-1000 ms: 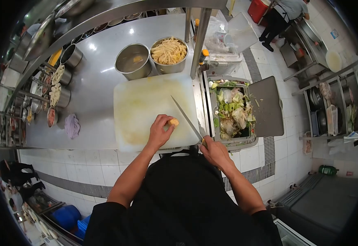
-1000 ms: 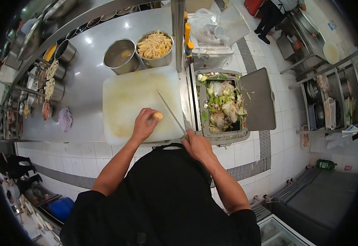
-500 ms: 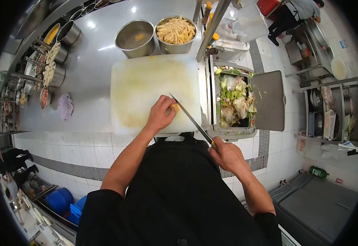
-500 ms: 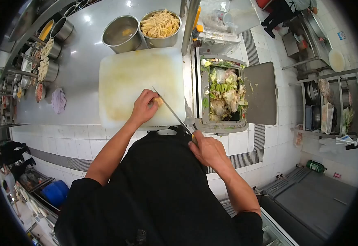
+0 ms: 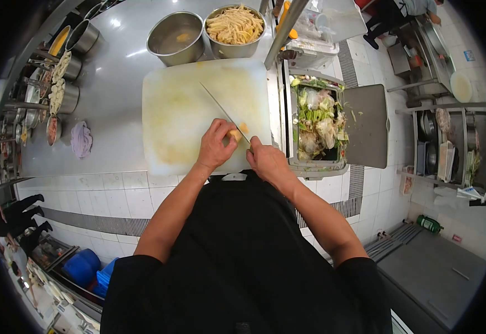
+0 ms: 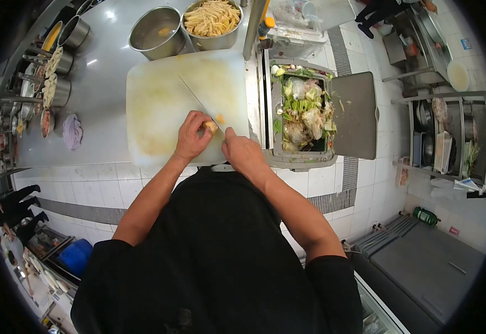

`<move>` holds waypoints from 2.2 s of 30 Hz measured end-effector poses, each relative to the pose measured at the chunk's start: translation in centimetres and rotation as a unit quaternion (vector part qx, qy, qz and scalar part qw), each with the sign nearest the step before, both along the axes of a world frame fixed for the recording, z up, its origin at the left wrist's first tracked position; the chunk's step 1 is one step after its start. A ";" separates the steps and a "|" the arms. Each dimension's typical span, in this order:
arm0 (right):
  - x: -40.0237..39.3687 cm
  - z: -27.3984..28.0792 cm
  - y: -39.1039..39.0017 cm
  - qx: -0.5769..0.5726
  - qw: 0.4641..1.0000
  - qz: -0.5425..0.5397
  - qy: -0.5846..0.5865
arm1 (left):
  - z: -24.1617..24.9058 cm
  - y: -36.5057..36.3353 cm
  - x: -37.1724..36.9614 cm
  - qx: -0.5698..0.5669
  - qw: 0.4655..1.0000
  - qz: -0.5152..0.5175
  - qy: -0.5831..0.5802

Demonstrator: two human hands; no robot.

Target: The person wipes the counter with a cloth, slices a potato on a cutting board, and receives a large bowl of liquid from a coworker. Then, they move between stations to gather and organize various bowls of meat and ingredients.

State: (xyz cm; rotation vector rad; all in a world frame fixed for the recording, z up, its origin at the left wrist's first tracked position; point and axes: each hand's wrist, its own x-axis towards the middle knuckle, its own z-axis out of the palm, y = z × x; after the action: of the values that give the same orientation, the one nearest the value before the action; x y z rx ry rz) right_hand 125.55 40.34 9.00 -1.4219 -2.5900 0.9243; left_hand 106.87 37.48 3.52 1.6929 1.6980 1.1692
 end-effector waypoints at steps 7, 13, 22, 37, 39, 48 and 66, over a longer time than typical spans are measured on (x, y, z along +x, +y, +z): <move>1.2 3.1 0.5 -0.002 0.999 0.029 -0.012 | 0.0 0.0 0.1 -0.012 1.000 0.006 -0.015; 6.9 12.0 -2.9 -0.099 0.990 0.035 -0.099 | -0.3 0.0 0.1 0.003 1.000 -0.001 0.003; 1.0 1.3 -0.4 -0.048 0.998 0.012 -0.032 | -0.3 -0.2 0.2 0.007 1.000 -0.001 -0.004; 6.4 10.4 -2.7 -0.097 0.990 0.029 -0.095 | -0.3 0.0 0.0 0.014 1.000 0.003 0.004; 5.8 9.0 -2.7 -0.102 0.990 0.020 -0.097 | -0.1 -0.1 0.2 0.009 1.000 0.005 0.001; -0.7 -0.4 1.0 0.015 1.000 0.010 -0.009 | -0.2 -0.2 0.2 -0.008 1.000 0.007 -0.008; -0.8 -0.7 -0.2 0.008 1.000 -0.007 -0.001 | -0.5 -0.2 0.1 0.020 1.000 0.011 -0.015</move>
State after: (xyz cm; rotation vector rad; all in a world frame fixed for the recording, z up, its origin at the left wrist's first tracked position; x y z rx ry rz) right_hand 124.71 40.13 8.27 -1.4369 -2.5795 0.8974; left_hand 107.01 37.31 3.05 1.6755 1.6892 1.2408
